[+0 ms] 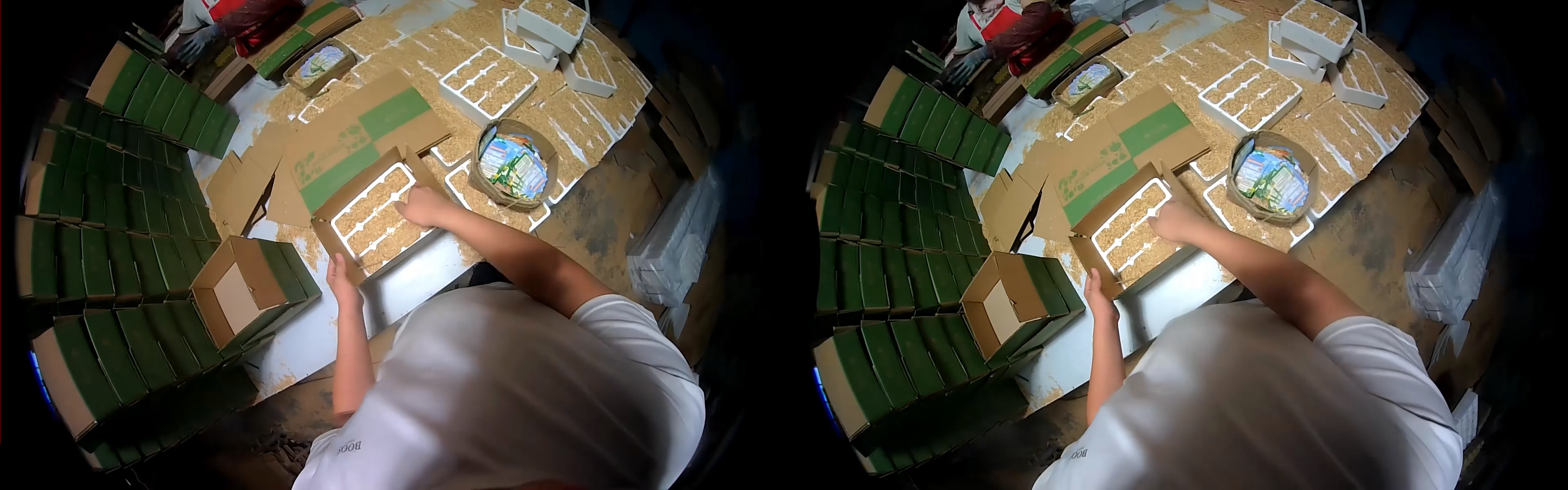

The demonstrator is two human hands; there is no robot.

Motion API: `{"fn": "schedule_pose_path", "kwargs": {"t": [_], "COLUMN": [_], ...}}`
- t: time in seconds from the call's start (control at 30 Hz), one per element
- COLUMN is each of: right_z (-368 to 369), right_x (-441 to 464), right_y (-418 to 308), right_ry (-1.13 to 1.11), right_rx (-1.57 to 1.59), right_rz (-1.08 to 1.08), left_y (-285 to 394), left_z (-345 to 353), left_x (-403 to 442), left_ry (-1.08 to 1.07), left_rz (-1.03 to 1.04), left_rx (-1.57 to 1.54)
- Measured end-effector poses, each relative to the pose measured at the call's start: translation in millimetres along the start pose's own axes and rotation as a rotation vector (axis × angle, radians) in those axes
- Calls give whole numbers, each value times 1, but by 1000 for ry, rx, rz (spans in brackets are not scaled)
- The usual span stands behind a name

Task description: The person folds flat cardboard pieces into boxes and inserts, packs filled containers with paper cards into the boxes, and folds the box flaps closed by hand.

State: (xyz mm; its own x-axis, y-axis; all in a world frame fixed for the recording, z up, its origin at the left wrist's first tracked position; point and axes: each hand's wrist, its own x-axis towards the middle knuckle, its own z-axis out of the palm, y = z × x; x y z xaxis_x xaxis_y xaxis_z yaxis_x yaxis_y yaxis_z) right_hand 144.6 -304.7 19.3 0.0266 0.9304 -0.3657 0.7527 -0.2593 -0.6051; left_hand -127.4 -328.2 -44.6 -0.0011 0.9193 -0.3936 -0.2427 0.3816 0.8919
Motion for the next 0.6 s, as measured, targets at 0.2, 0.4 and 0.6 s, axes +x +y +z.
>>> {"fn": "schedule_pose_path", "kwargs": {"t": [0.2,0.4,0.6], "right_z": [17,48,40], "right_x": [29,-23,-48], "right_y": [13,20,16], "right_ry": [-220,164,136], "right_rx": [-49,-26,-25], "right_rz": [38,-8,-127], "left_y": [4,-2,-3], "left_z": [0,-8,1], "left_x": [-3,-33,-67], "left_ry": [51,105,344], "left_rz": [23,104,144], "left_rx": [183,387,707]}}
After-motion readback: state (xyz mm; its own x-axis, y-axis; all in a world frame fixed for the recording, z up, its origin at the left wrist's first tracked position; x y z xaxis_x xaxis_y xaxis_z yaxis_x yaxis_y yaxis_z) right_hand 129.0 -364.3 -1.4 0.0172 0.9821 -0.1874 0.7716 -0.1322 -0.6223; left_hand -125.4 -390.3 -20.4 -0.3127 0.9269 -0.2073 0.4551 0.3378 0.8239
